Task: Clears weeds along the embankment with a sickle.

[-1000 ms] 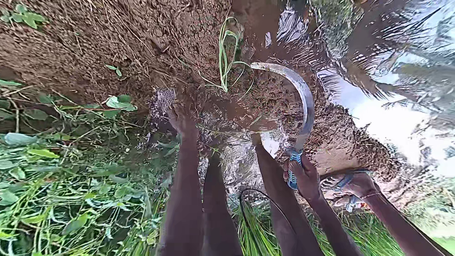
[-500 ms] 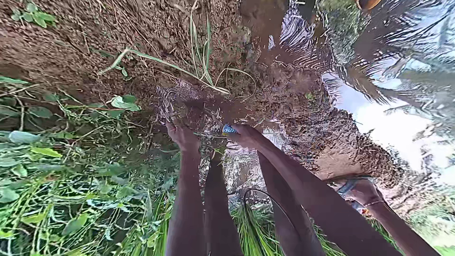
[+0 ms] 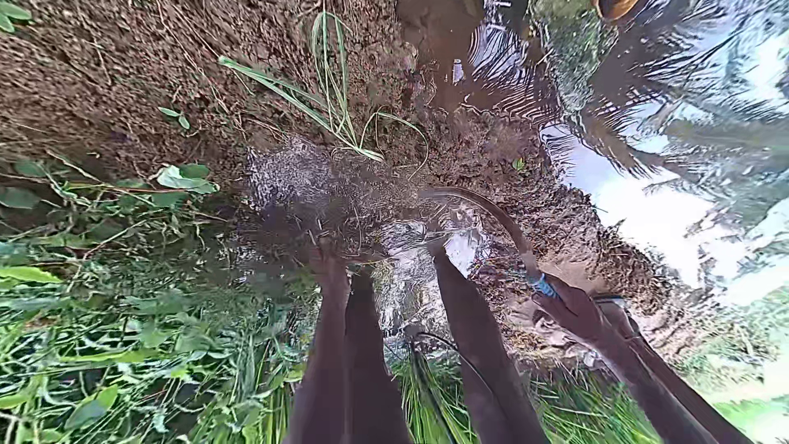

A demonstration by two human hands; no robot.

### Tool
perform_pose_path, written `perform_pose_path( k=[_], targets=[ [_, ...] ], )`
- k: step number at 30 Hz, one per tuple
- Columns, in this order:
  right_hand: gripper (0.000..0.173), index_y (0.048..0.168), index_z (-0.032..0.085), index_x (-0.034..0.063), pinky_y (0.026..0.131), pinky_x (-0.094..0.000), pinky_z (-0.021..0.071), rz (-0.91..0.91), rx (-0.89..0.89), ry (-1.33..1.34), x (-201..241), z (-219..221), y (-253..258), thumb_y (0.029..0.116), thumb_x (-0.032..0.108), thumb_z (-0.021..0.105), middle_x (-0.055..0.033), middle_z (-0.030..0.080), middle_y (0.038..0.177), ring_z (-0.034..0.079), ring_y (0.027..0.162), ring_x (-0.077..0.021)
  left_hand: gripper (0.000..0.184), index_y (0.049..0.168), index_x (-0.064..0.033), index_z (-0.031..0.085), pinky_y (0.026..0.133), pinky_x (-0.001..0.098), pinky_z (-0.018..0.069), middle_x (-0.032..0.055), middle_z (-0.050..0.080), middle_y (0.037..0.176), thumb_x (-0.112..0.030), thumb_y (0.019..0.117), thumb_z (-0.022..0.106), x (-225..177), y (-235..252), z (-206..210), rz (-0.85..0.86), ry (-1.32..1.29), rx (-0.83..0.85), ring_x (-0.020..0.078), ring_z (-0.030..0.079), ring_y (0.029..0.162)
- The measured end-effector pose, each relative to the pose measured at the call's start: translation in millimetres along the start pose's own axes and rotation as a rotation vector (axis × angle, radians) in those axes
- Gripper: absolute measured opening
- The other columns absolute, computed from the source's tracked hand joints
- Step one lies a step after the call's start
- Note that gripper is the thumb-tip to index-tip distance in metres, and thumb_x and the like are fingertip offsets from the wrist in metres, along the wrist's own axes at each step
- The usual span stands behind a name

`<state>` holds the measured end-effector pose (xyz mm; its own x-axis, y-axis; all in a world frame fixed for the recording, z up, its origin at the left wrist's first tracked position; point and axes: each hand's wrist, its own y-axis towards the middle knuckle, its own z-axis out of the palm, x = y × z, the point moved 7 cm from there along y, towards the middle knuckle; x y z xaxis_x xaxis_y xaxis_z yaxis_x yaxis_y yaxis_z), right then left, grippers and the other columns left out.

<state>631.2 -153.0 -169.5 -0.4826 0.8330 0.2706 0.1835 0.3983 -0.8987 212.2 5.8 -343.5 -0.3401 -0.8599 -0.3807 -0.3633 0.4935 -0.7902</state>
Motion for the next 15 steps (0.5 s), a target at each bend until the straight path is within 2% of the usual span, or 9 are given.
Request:
perform_pose_path(
  k=[1,2,4,6,8,10,11,13,15],
  targets=[
    [0.047,0.124,0.063,-0.0040,0.058,-0.0286,0.0513,-0.019,-0.028,0.071,0,8,-2,0.0966,0.033,0.053,-0.0057,0.065,0.076,0.058,0.060,-0.0060,0.052,0.151,0.0083,0.034,0.111,0.0436,0.0433,0.0271,0.049,0.145,-0.026,0.1122,0.036,-3,8,1,0.040,0.046,-0.007,0.0284,0.052,0.131],
    [0.047,0.121,0.064,-0.0042,0.055,-0.0242,0.0512,-0.032,-0.053,0.156,-1,19,-4,0.0966,0.035,0.054,-0.0017,0.063,0.074,0.057,0.058,-0.0018,0.054,0.152,0.0077,0.032,0.115,0.0461,0.0389,0.0282,0.046,0.149,-0.029,0.1125,0.035,-8,20,3,0.071,0.064,-0.022,0.0317,0.048,0.136],
    [0.046,0.119,0.063,-0.0038,0.054,-0.0240,0.0527,0.011,-0.053,0.307,3,41,-8,0.0961,0.036,0.055,0.0014,0.064,0.074,0.058,0.057,-0.0017,0.059,0.155,0.0019,0.029,0.113,0.0411,0.0409,0.0220,0.044,0.152,-0.034,0.1099,0.041,-26,45,19,0.141,0.017,-0.002,0.0244,0.048,0.136],
    [0.044,0.119,0.062,-0.0046,0.055,-0.0245,0.0537,0.049,-0.073,0.410,12,63,-10,0.0952,0.033,0.056,0.0022,0.065,0.074,0.060,0.058,-0.0026,0.072,0.161,-0.0027,0.019,0.120,0.0417,0.0354,0.0204,0.033,0.161,-0.038,0.1070,0.051,-47,59,51,0.138,0.003,0.058,0.0252,0.038,0.147],
    [0.041,0.119,0.062,-0.0058,0.058,-0.0190,0.0525,0.064,-0.090,0.437,35,70,-8,0.0957,0.027,0.057,0.0039,0.065,0.075,0.059,0.061,0.0021,0.084,0.161,-0.0028,0.016,0.120,0.0471,0.0343,0.0226,0.033,0.161,-0.041,0.1014,0.062,-61,66,86,0.066,0.016,0.056,0.0302,0.037,0.147],
    [0.037,0.120,0.061,-0.0110,0.067,-0.0178,0.0481,0.144,-0.008,0.379,76,57,-8,0.0960,0.016,0.056,-0.0024,0.063,0.079,0.053,0.066,0.0018,0.083,0.158,-0.0001,0.019,0.107,0.0494,0.0475,0.0247,0.047,0.146,-0.036,0.0994,0.067,-65,63,106,-0.038,0.024,-0.005,0.0328,0.053,0.131],
    [0.035,0.121,0.061,-0.0120,0.070,-0.0205,0.0473,0.156,0.035,0.359,90,51,-5,0.0962,0.012,0.056,-0.0060,0.064,0.082,0.053,0.068,-0.0009,0.077,0.156,0.0026,0.024,0.106,0.0516,0.0466,0.0276,0.049,0.144,-0.035,0.1013,0.063,-65,62,112,-0.085,0.022,-0.020,0.0356,0.054,0.129],
    [0.039,0.118,0.067,-0.0029,0.064,-0.0223,0.0520,-0.006,-0.011,0.323,71,61,3,0.0953,0.028,0.059,-0.0005,0.067,0.081,0.058,0.066,0.0002,0.071,0.156,0.0006,0.024,0.103,0.0532,0.0496,0.0266,0.052,0.141,-0.036,0.1049,0.056,-54,62,118,-0.142,0.059,0.017,0.0348,0.058,0.124],
    [0.046,0.122,0.067,0.0007,0.061,-0.0276,0.0551,-0.135,-0.008,0.329,60,72,17,0.0975,0.039,0.058,-0.0008,0.069,0.082,0.062,0.064,-0.0035,0.055,0.151,-0.0009,0.036,0.095,0.0516,0.0516,0.0238,0.056,0.133,-0.027,0.1058,0.054,-40,58,119,-0.112,0.048,0.092,0.0309,0.060,0.113]
  ],
)
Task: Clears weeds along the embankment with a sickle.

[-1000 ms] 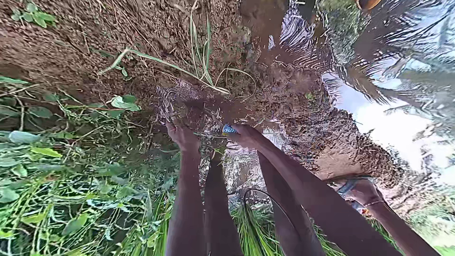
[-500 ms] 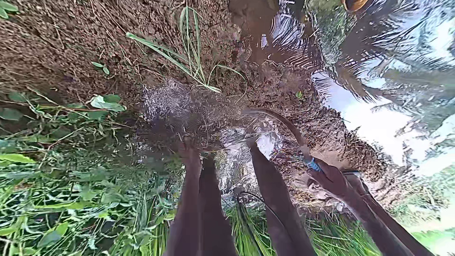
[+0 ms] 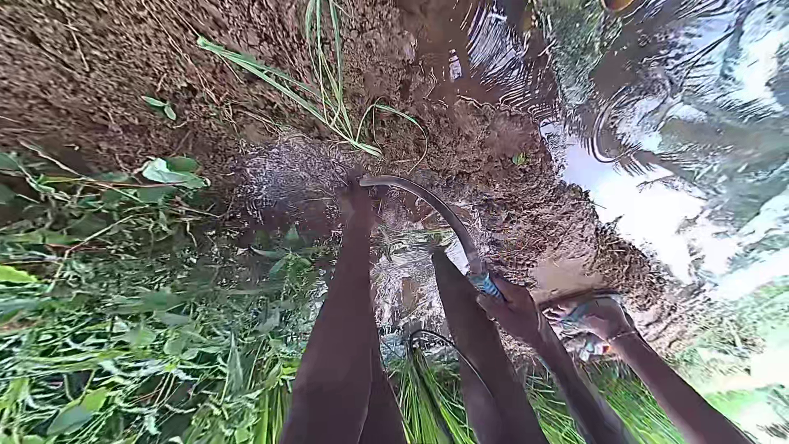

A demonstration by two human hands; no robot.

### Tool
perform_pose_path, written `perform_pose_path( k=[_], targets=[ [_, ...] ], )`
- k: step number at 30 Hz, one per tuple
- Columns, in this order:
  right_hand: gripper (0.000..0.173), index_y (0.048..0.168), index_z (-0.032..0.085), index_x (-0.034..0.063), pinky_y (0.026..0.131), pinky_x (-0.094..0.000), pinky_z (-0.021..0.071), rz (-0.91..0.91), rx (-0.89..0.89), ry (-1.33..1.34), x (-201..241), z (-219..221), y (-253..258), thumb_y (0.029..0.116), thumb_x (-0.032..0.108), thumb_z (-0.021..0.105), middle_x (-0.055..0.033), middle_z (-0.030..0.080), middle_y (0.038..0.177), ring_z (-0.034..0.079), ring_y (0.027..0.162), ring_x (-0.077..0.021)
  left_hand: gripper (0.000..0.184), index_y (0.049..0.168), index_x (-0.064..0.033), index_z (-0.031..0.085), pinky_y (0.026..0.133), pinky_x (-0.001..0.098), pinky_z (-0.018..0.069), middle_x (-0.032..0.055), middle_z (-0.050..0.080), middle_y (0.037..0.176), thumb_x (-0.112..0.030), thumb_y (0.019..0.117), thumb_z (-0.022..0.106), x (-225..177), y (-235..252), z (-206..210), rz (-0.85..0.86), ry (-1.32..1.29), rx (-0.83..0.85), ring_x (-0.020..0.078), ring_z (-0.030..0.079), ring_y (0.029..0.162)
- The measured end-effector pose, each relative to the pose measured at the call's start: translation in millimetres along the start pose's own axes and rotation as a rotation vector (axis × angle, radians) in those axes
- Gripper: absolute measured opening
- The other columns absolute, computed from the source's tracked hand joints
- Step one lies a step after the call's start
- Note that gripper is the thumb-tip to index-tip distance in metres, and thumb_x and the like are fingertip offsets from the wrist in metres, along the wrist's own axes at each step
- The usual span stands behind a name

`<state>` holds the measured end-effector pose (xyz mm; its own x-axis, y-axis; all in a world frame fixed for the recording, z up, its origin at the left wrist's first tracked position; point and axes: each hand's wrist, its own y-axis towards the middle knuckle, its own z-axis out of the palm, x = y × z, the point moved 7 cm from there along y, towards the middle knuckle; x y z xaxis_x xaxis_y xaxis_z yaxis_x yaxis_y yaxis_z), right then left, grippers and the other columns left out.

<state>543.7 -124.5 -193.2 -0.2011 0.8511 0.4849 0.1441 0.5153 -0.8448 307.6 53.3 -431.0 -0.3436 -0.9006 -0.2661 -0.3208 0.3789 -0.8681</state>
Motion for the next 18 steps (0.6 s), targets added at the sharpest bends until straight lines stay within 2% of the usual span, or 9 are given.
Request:
perform_pose_path(
  k=[3,5,6,9,11,12,14,16,18],
  targets=[
    [0.047,0.127,0.066,0.0040,0.065,-0.0330,0.0565,0.000,0.073,-0.059,9,13,43,0.0990,0.040,0.055,-0.0052,0.071,0.087,0.065,0.068,-0.0093,0.045,0.145,0.0001,0.044,0.092,0.0468,0.0544,0.0206,0.060,0.128,-0.023,0.1068,0.053,4,-15,-13,0.080,0.011,0.081,0.0261,0.063,0.108],
    [0.048,0.136,0.061,0.0047,0.069,-0.0367,0.0558,0.065,0.151,-0.053,12,26,76,0.1014,0.037,0.055,-0.0089,0.070,0.089,0.064,0.070,-0.0140,0.043,0.141,0.0026,0.048,0.091,0.0516,0.0519,0.0241,0.061,0.123,-0.025,0.1077,0.051,13,-26,-32,0.078,0.114,0.069,0.0308,0.062,0.105],
    [0.046,0.140,0.058,0.0064,0.066,-0.0337,0.0553,0.103,0.203,-0.020,13,35,95,0.1032,0.034,0.056,-0.0078,0.068,0.086,0.062,0.066,-0.0130,0.042,0.139,0.0018,0.051,0.088,0.0531,0.0511,0.0240,0.062,0.119,-0.025,0.1077,0.052,16,-28,-43,0.083,0.171,0.056,0.0318,0.062,0.101],
    [0.043,0.144,0.053,0.0109,0.054,-0.0289,0.0518,0.176,0.360,0.042,2,64,138,0.1060,0.032,0.054,-0.0070,0.061,0.078,0.056,0.054,-0.0116,0.049,0.151,-0.0043,0.042,0.098,0.0599,0.0482,0.0274,0.058,0.133,-0.024,0.1079,0.051,30,-26,-73,0.072,0.270,0.050,0.0389,0.061,0.116],
    [0.043,0.144,0.054,0.0126,0.054,-0.0334,0.0505,0.187,0.436,-0.078,-4,75,159,0.1068,0.035,0.054,-0.0104,0.062,0.080,0.055,0.055,-0.0158,0.048,0.151,-0.0015,0.041,0.098,0.0565,0.0500,0.0265,0.058,0.134,-0.023,0.1083,0.049,27,-14,-82,0.103,0.268,0.020,0.0356,0.062,0.116],
    [0.042,0.143,0.055,0.0128,0.059,-0.0405,0.0521,0.171,0.459,-0.165,-3,79,166,0.1071,0.035,0.053,-0.0134,0.064,0.084,0.058,0.060,-0.0211,0.048,0.150,0.0003,0.041,0.102,0.0545,0.0493,0.0264,0.057,0.136,-0.024,0.1093,0.047,22,-8,-87,0.132,0.271,0.014,0.0343,0.061,0.119],
    [0.039,0.139,0.059,0.0133,0.067,-0.0499,0.0555,0.134,0.455,-0.274,-5,87,163,0.1066,0.035,0.053,-0.0165,0.068,0.090,0.065,0.068,-0.0276,0.047,0.149,0.0024,0.040,0.104,0.0531,0.0471,0.0268,0.055,0.138,-0.024,0.1103,0.044,16,-5,-96,0.144,0.313,0.020,0.0340,0.059,0.122],
    [0.040,0.136,0.060,0.0118,0.073,-0.0519,0.0539,0.144,0.423,-0.294,-7,84,138,0.1070,0.038,0.051,-0.0164,0.067,0.090,0.065,0.074,-0.0290,0.045,0.142,0.0036,0.046,0.093,0.0586,0.0495,0.0289,0.058,0.129,-0.027,0.1099,0.045,17,-3,-104,0.109,0.349,0.015,0.0390,0.061,0.110],
    [0.046,0.136,0.059,0.0093,0.079,-0.0519,0.0525,0.161,0.362,-0.293,-10,65,101,0.1065,0.042,0.048,-0.0159,0.068,0.094,0.066,0.082,-0.0287,0.044,0.139,0.0052,0.049,0.093,0.0630,0.0483,0.0315,0.058,0.127,-0.027,0.1093,0.047,20,-1,-105,0.087,0.364,0.002,0.0435,0.061,0.110]
  ],
)
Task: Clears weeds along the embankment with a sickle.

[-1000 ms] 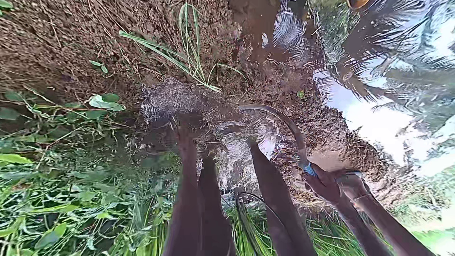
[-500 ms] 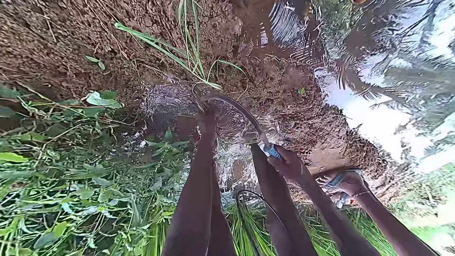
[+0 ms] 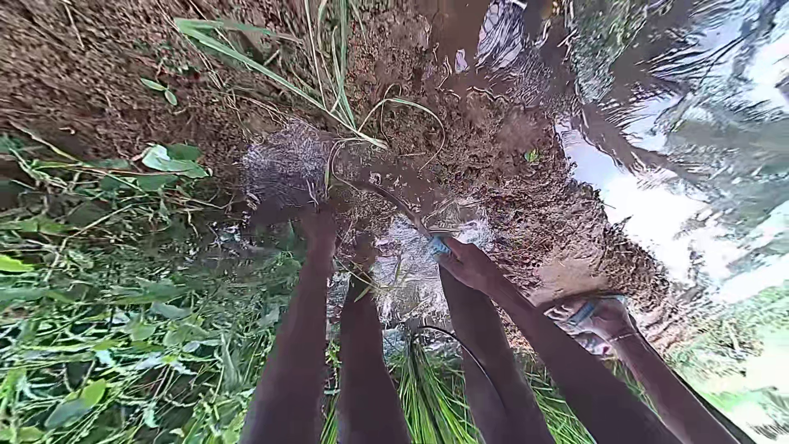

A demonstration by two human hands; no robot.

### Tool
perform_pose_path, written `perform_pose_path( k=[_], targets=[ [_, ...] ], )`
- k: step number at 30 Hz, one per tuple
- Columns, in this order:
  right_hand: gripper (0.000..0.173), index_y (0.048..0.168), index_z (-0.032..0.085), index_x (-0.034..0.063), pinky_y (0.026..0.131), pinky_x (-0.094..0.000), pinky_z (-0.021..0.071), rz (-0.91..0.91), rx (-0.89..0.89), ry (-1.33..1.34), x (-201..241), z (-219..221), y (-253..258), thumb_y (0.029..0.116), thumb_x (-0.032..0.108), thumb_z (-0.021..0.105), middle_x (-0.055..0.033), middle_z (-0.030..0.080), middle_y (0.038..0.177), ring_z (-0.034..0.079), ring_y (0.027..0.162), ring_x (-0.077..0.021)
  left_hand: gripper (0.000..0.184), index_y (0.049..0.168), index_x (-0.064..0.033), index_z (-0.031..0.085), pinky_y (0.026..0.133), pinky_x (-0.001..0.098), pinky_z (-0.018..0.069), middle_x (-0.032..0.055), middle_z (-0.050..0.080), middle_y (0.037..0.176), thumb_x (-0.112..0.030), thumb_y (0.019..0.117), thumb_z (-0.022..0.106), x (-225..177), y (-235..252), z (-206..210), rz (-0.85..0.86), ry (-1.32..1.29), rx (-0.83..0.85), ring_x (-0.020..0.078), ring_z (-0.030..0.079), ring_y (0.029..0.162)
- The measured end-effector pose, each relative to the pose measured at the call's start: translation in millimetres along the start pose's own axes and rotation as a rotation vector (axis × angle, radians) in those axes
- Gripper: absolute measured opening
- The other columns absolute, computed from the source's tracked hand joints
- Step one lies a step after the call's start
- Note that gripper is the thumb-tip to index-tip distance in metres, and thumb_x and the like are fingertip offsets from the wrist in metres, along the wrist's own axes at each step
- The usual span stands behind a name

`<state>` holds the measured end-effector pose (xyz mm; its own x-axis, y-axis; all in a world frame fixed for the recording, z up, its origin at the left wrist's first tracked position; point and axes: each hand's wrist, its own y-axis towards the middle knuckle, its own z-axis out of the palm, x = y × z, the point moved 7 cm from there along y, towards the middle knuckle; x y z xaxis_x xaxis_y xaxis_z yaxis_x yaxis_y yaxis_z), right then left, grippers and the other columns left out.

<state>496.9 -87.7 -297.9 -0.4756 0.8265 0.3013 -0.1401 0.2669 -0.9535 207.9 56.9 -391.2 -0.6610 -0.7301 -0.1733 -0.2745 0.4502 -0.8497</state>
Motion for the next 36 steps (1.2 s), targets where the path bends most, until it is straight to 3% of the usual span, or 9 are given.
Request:
perform_pose_path(
  k=[3,6,9,12,17,20,24,29,36],
  targets=[
    [0.053,0.138,0.059,0.0045,0.071,-0.0430,0.0553,0.056,-0.217,0.121,-43,-24,-79,0.1008,0.041,0.051,-0.0115,0.070,0.092,0.066,0.074,-0.0197,0.046,0.144,0.0053,0.045,0.101,0.0637,0.0447,0.0323,0.054,0.136,-0.024,0.1088,0.047,11,-17,13,-0.027,0.023,0.041,0.0449,0.057,0.122],
    [0.047,0.132,0.057,-0.0029,0.056,-0.0238,0.0534,0.106,-0.370,0.335,-68,-56,-142,0.0967,0.028,0.054,0.0016,0.064,0.079,0.059,0.060,-0.0023,0.040,0.140,0.0031,0.050,0.093,0.0528,0.0517,0.0256,0.064,0.119,-0.020,0.1074,0.052,0,-60,38,0.007,-0.032,0.123,0.0323,0.065,0.105],
    [0.042,0.127,0.057,-0.0020,0.056,-0.0214,0.0545,0.085,-0.436,0.427,-72,-70,-159,0.0954,0.026,0.053,0.0070,0.062,0.076,0.060,0.060,0.0000,0.027,0.128,-0.0001,0.054,0.076,0.0357,0.0545,0.0091,0.061,0.099,-0.016,0.1059,0.053,-29,-81,48,0.044,-0.352,0.099,0.0127,0.061,0.083],
    [0.039,0.123,0.057,-0.0019,0.055,-0.0200,0.0531,-0.068,-0.467,0.476,-58,-66,-136,0.0977,0.027,0.053,0.0086,0.062,0.076,0.059,0.059,0.0004,0.026,0.126,-0.0024,0.052,0.081,0.0257,0.0547,-0.0005,0.062,0.101,-0.013,0.1030,0.058,-79,-59,49,0.226,-0.566,0.032,0.0023,0.061,0.087],
    [0.036,0.118,0.061,-0.0055,0.059,-0.0189,0.0550,-0.189,-0.536,0.511,-34,-43,-103,0.0972,0.024,0.056,0.0062,0.065,0.078,0.061,0.063,0.0014,0.062,0.143,0.0046,0.040,0.095,0.0324,0.0556,0.0169,0.060,0.126,-0.012,0.0934,0.073,-157,-31,62,0.260,-0.642,-0.102,0.0170,0.065,0.110],
    [0.037,0.120,0.061,-0.0063,0.057,-0.0200,0.0547,-0.182,-0.551,0.556,-39,-27,-117,0.0979,0.023,0.056,0.0061,0.065,0.077,0.061,0.061,0.0004,0.072,0.151,0.0031,0.032,0.112,0.0349,0.0441,0.0203,0.051,0.145,-0.018,0.0953,0.072,-169,-29,68,0.187,-0.549,-0.141,0.0217,0.053,0.133],
    [0.038,0.122,0.060,-0.0052,0.058,-0.0224,0.0561,-0.191,-0.530,0.586,-54,-21,-125,0.0975,0.023,0.057,0.0050,0.067,0.078,0.062,0.062,-0.0018,0.055,0.149,0.0042,0.036,0.110,0.0359,0.0464,0.0208,0.053,0.142,-0.015,0.1032,0.058,-165,-32,74,0.205,-0.581,-0.109,0.0211,0.055,0.130],
    [0.041,0.121,0.063,-0.0058,0.059,-0.0199,0.0537,-0.205,-0.497,0.463,-44,-32,-98,0.0985,0.028,0.057,0.0035,0.067,0.080,0.059,0.063,0.0022,0.031,0.132,0.0044,0.048,0.091,0.0291,0.0548,0.0100,0.062,0.112,-0.014,0.1075,0.049,-122,-53,79,0.170,-0.727,-0.078,0.0100,0.064,0.098],
    [0.048,0.144,0.058,0.0125,0.078,-0.0588,0.0539,0.037,-0.295,0.041,-29,-57,-35,0.1033,0.038,0.057,-0.0180,0.072,0.098,0.069,0.083,-0.0332,0.025,0.129,0.0032,0.048,0.082,0.0284,0.0556,0.0078,0.060,0.104,-0.009,0.1071,0.046,-106,-59,75,0.169,-0.766,-0.164,0.0091,0.062,0.089]
  ],
)
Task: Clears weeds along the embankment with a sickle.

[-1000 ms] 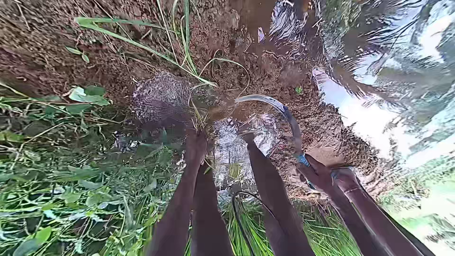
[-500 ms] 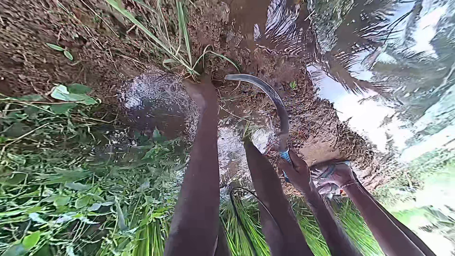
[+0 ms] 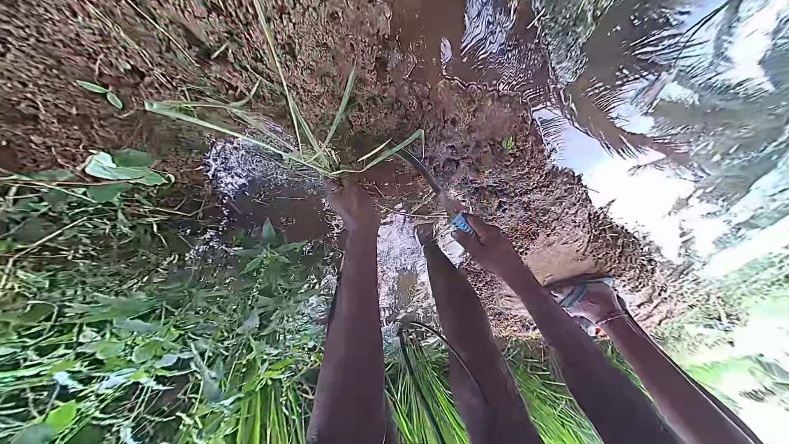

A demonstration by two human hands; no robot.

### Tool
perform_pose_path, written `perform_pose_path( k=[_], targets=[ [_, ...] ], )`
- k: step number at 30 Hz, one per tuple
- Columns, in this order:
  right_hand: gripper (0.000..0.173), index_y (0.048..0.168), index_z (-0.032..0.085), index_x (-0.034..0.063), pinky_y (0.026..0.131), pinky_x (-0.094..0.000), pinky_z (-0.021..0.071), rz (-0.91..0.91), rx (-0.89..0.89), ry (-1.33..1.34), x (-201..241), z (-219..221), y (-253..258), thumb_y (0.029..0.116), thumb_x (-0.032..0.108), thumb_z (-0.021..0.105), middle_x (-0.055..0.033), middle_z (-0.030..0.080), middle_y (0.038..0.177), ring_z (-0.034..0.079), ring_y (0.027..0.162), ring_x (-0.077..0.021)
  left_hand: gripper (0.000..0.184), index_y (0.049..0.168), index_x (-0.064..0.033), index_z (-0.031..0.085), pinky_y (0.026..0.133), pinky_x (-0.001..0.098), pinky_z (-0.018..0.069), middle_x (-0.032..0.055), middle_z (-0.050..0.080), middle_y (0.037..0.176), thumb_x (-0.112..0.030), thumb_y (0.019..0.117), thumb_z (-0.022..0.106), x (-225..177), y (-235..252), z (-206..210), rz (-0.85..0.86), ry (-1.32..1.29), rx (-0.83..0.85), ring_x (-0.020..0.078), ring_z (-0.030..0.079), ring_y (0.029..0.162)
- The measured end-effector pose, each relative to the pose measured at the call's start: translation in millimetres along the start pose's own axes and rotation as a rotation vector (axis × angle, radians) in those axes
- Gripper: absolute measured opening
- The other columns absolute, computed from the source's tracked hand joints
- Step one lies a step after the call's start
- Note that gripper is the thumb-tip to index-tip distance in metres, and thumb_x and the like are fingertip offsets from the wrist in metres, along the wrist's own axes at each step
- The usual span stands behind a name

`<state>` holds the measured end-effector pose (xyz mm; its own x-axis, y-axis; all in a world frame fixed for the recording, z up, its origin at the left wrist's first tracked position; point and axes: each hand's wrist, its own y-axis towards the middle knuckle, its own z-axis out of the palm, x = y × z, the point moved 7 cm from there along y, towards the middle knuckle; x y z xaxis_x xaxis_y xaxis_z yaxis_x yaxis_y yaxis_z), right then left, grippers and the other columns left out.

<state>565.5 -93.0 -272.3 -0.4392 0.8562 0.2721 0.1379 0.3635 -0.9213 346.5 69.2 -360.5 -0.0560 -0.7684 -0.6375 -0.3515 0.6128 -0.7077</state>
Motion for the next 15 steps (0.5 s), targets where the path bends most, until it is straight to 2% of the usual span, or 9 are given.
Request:
perform_pose_path(
  k=[2,5,7,8,9,11,12,14,15],
  targets=[
    [0.048,0.141,0.060,0.0103,0.080,-0.0606,0.0533,-0.036,-0.026,-0.051,-3,-1,-11,0.1029,0.040,0.055,-0.0184,0.072,0.101,0.070,0.088,-0.0348,0.020,0.124,0.0003,0.051,0.077,0.0291,0.0574,0.0047,0.061,0.098,-0.010,0.1066,0.048,3,-5,-8,-0.006,-0.029,-0.017,0.0084,0.063,0.082],
    [0.052,0.133,0.065,0.0055,0.075,-0.0578,0.0557,-0.060,-0.075,-0.085,-31,7,-74,0.1006,0.043,0.052,-0.0168,0.074,0.099,0.072,0.085,-0.0326,0.020,0.124,-0.0021,0.052,0.075,0.0328,0.0566,0.0046,0.061,0.096,-0.012,0.1068,0.049,24,-29,-39,-0.116,0.044,-0.028,0.0103,0.062,0.080],
    [0.048,0.123,0.069,0.0046,0.068,-0.0502,0.0556,-0.086,-0.086,-0.047,-48,15,-112,0.0993,0.044,0.054,-0.0127,0.072,0.090,0.069,0.076,-0.0253,0.017,0.120,-0.0006,0.053,0.074,0.0273,0.0556,0.0034,0.060,0.094,-0.010,0.1068,0.049,43,-49,-61,-0.148,0.090,-0.028,0.0073,0.062,0.079],
    [0.046,0.119,0.070,0.0052,0.068,-0.0488,0.0558,-0.081,-0.062,-0.025,-56,20,-128,0.0996,0.044,0.054,-0.0115,0.072,0.088,0.069,0.075,-0.0236,0.017,0.118,0.0029,0.054,0.075,0.0263,0.0551,0.0049,0.059,0.093,-0.008,0.1064,0.048,55,-61,-76,-0.167,0.136,-0.026,0.0071,0.062,0.080],
    [0.045,0.118,0.070,0.0064,0.069,-0.0491,0.0566,-0.077,-0.041,-0.018,-61,23,-134,0.1000,0.044,0.054,-0.0109,0.072,0.089,0.069,0.077,-0.0230,0.020,0.119,0.0061,0.054,0.077,0.0266,0.0552,0.0066,0.060,0.093,-0.009,0.1070,0.047,68,-68,-90,-0.190,0.187,-0.020,0.0074,0.062,0.081],
    [0.046,0.123,0.070,0.0053,0.073,-0.0502,0.0568,-0.057,-0.015,0.010,-63,20,-124,0.1003,0.042,0.055,-0.0123,0.073,0.092,0.070,0.080,-0.0234,0.024,0.121,0.0066,0.054,0.076,0.0306,0.0573,0.0096,0.063,0.095,-0.012,0.1072,0.047,90,-65,-124,-0.232,0.261,-0.057,0.0105,0.064,0.081],
    [0.046,0.125,0.068,0.0030,0.070,-0.0467,0.0566,-0.048,-0.026,0.050,-59,16,-114,0.1000,0.039,0.055,-0.0117,0.073,0.089,0.069,0.075,-0.0207,0.030,0.129,0.0080,0.052,0.082,0.0357,0.0571,0.0153,0.063,0.106,-0.014,0.1080,0.047,94,-55,-143,-0.252,0.296,-0.079,0.0155,0.064,0.090],
    [0.045,0.128,0.063,-0.0015,0.063,-0.0310,0.0549,-0.008,-0.064,0.210,-45,11,-96,0.0995,0.032,0.054,-0.0037,0.068,0.082,0.062,0.065,-0.0077,0.041,0.141,0.0099,0.047,0.100,0.0423,0.0508,0.0251,0.058,0.131,-0.016,0.1092,0.044,82,-27,-178,-0.231,0.481,-0.083,0.0243,0.061,0.114],
    [0.042,0.128,0.061,-0.0028,0.060,-0.0231,0.0530,0.009,-0.095,0.311,-35,8,-92,0.0995,0.027,0.054,0.0019,0.065,0.080,0.059,0.063,-0.0008,0.043,0.143,0.0101,0.044,0.103,0.0443,0.0484,0.0272,0.055,0.135,-0.018,0.1100,0.042,67,-10,-186,-0.219,0.562,-0.081,0.0274,0.058,0.118]
  ],
)
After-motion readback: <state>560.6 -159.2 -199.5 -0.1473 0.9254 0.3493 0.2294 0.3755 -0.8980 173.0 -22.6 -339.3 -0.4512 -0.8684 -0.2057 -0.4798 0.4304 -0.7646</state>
